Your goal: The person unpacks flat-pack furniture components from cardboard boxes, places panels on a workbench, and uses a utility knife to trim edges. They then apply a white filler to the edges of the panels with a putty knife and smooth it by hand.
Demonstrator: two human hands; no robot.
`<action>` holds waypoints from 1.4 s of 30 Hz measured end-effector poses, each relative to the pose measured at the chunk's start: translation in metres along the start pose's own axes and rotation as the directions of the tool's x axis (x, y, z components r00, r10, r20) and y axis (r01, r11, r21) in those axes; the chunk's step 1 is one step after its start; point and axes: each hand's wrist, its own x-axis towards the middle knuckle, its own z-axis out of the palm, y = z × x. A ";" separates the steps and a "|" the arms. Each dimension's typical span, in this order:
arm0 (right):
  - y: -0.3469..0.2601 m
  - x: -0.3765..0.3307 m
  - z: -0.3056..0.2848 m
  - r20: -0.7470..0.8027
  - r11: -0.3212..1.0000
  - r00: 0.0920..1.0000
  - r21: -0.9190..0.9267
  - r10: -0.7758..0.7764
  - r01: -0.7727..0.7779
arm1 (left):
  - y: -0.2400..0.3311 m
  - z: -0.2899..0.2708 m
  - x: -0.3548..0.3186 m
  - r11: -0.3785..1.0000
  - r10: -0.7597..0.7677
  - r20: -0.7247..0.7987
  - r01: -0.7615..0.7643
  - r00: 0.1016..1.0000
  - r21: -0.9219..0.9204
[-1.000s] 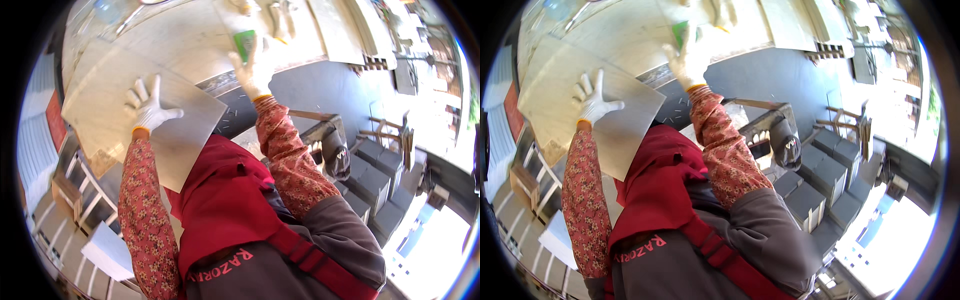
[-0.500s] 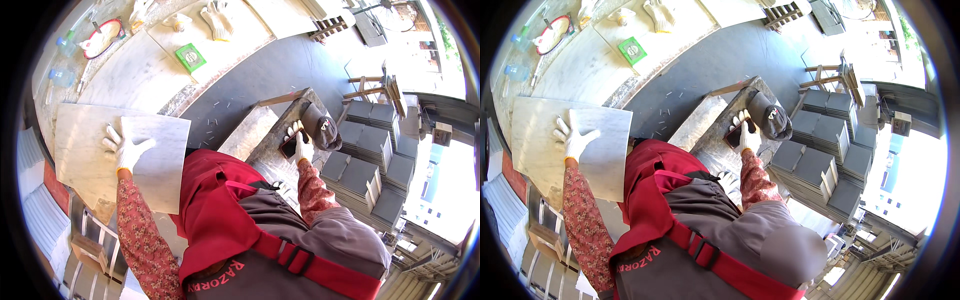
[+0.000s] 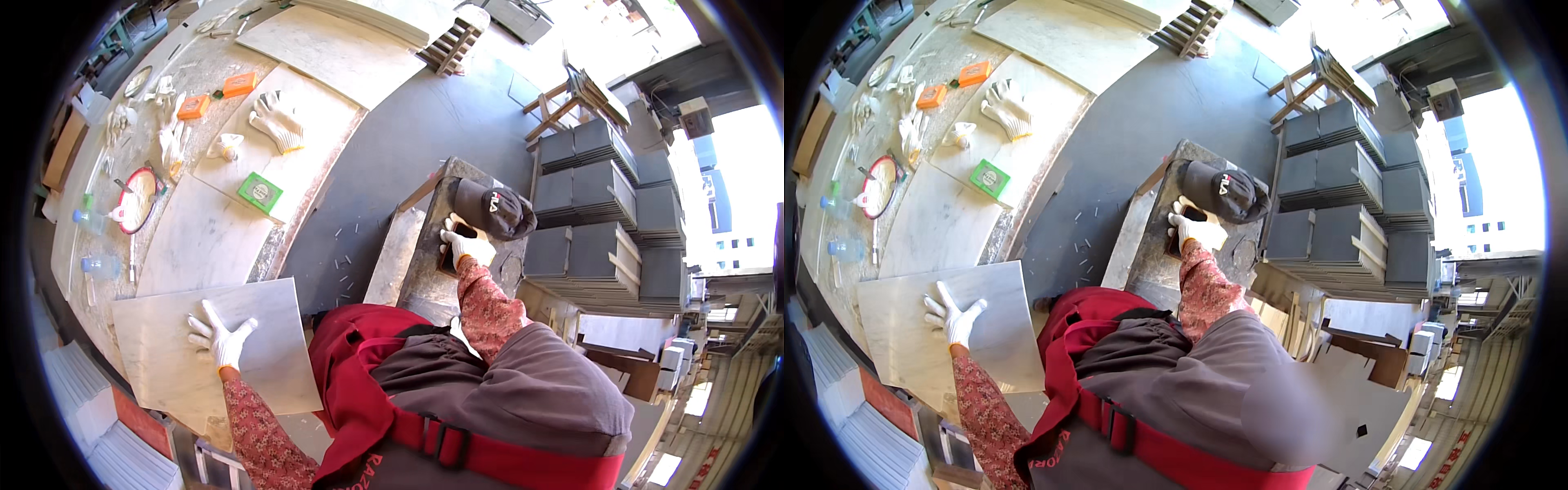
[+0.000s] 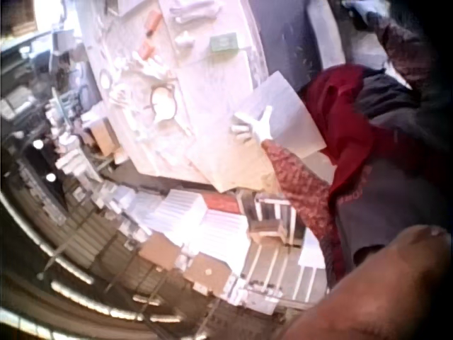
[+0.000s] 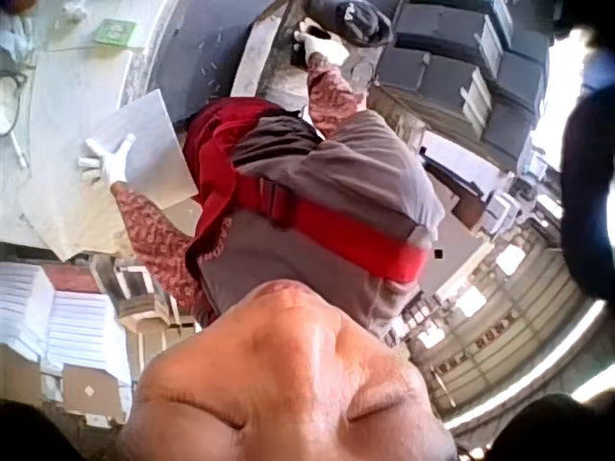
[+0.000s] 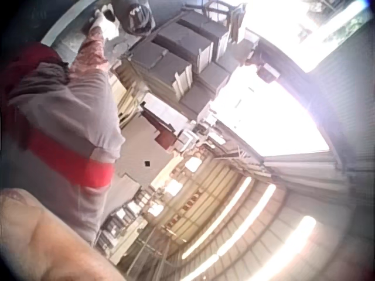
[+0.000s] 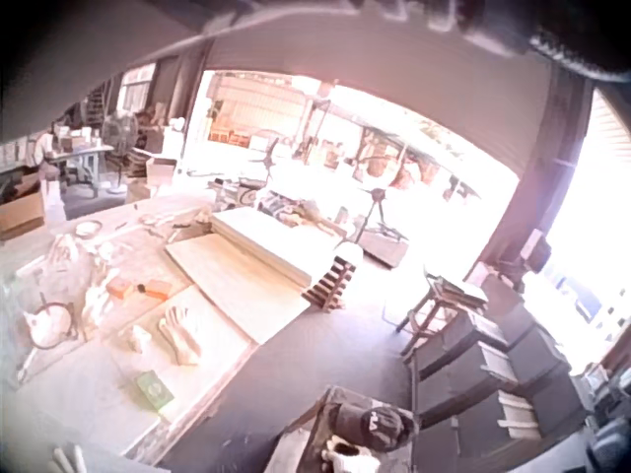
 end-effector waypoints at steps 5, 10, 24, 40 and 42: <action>0.004 -0.018 0.010 -0.030 0.610 0.836 -0.698 -0.549 0.375 | 0.005 -0.003 -0.004 0.999 0.013 -0.007 -0.013 1.000 0.038; 0.034 -0.087 0.118 0.526 0.168 0.364 -0.382 -0.769 0.909 | 0.009 -0.008 -0.008 0.999 -0.001 0.026 0.000 1.000 0.053; 0.008 -0.194 0.333 0.724 -0.063 0.085 -0.175 -0.684 0.983 | 0.019 -0.010 -0.009 0.993 -0.020 0.034 0.016 0.999 0.118; 0.005 -0.144 0.225 0.838 0.904 0.479 0.036 -0.260 0.426 | 0.016 -0.016 -0.017 1.000 0.007 -0.020 -0.006 1.000 0.026; 0.030 -0.148 0.187 0.888 0.987 0.458 -0.029 -0.046 0.155 | 0.017 -0.010 -0.019 0.999 0.020 -0.039 -0.019 0.999 0.041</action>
